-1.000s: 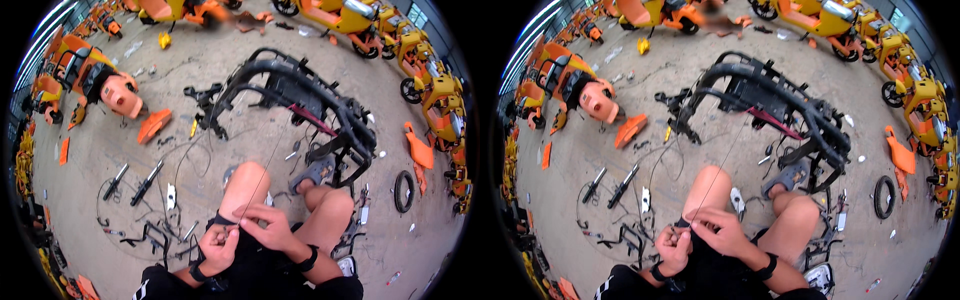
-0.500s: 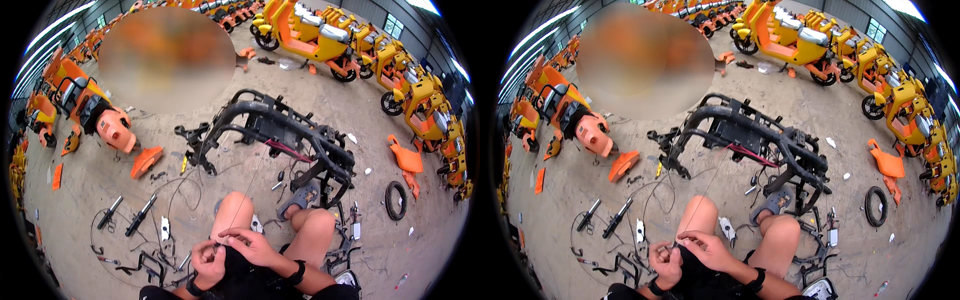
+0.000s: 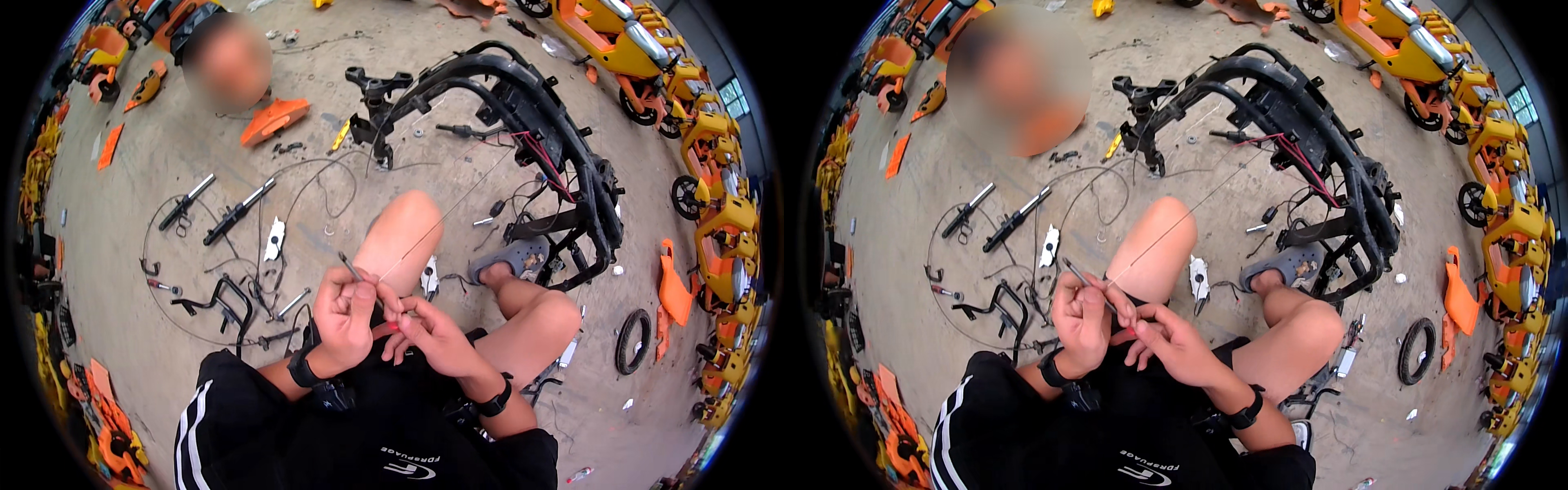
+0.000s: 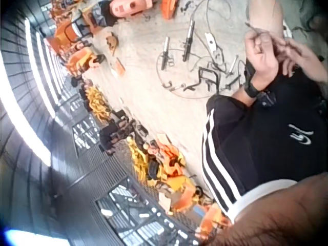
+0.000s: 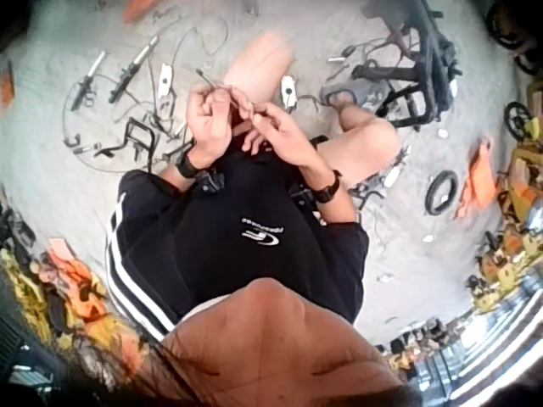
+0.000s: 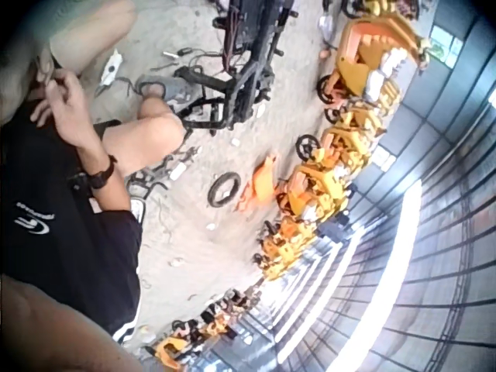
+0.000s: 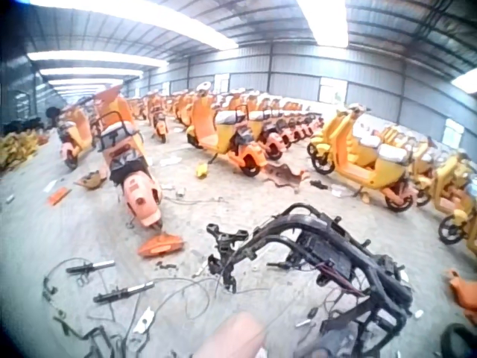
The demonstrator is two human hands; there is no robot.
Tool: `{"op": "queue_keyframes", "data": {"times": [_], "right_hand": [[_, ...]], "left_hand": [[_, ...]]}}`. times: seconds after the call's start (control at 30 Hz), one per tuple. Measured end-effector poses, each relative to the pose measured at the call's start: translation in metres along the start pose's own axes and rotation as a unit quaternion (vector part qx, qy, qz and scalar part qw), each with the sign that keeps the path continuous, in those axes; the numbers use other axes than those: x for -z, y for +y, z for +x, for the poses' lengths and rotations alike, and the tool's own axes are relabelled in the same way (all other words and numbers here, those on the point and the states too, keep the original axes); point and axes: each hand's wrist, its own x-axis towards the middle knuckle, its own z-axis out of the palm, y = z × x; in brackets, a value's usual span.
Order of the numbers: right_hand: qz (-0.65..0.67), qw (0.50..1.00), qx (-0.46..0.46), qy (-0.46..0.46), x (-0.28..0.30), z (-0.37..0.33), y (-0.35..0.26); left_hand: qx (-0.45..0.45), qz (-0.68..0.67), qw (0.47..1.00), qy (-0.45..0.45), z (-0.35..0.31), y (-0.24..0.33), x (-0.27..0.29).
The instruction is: The person sits on the floor and uses pliers and a screwdriver to manipulate a thin metal cable and small components. They repeatedly bend, cut, and adjust the cable ends while surrounded by disassembled scooter parts.
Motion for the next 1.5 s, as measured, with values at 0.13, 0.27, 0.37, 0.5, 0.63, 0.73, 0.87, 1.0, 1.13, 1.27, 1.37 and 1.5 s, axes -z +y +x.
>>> {"op": "queue_keyframes", "data": {"times": [0.13,0.27,0.37,0.5,0.63,0.73,0.87,1.0,1.13,1.27,1.37,1.5], "right_hand": [[0.053,0.997,0.023,0.04,0.004,-0.003,0.001],[-0.023,0.977,0.118,0.174,-0.002,-0.008,0.001],[-0.123,0.927,0.253,0.247,-0.002,-0.003,0.016],[-0.1,0.946,0.234,0.203,-0.006,-0.003,0.011],[0.045,0.988,0.105,0.108,-0.001,-0.003,0.006],[0.008,0.978,0.138,0.154,-0.005,-0.001,0.011],[-0.062,0.946,0.212,0.238,-0.013,0.002,0.015],[-0.147,0.905,0.298,0.265,-0.01,0.005,0.022],[-0.158,0.91,0.302,0.234,-0.008,0.005,0.021],[-0.047,0.962,0.205,0.173,-0.001,0.005,0.016],[0.007,0.985,0.079,0.15,0.001,0.006,0.004],[-0.037,0.97,0.126,0.205,0.002,0.005,0.007]], "left_hand": [[-0.001,0.02,1.0,0.008,0.008,0.004,-0.001],[-0.003,0.044,0.999,0.009,0.008,0.006,0.005],[0.022,0.036,0.999,-0.006,0.009,0.008,0.008],[0.062,0.058,0.996,-0.005,0.013,0.012,0.015],[0.087,0.045,0.995,-0.022,0.013,0.011,0.017],[0.112,0.004,0.993,-0.032,0.012,0.007,0.026],[0.122,-0.059,0.99,-0.047,0.015,0.009,0.021],[0.129,-0.06,0.988,-0.054,0.012,0.004,0.018],[0.131,-0.042,0.99,-0.041,0.015,0.006,0.016],[0.112,-0.009,0.993,-0.044,0.014,0.004,0.016],[0.122,-0.013,0.991,-0.05,0.014,0.002,0.02],[0.16,-0.025,0.985,-0.055,0.016,0.005,0.018]]}}
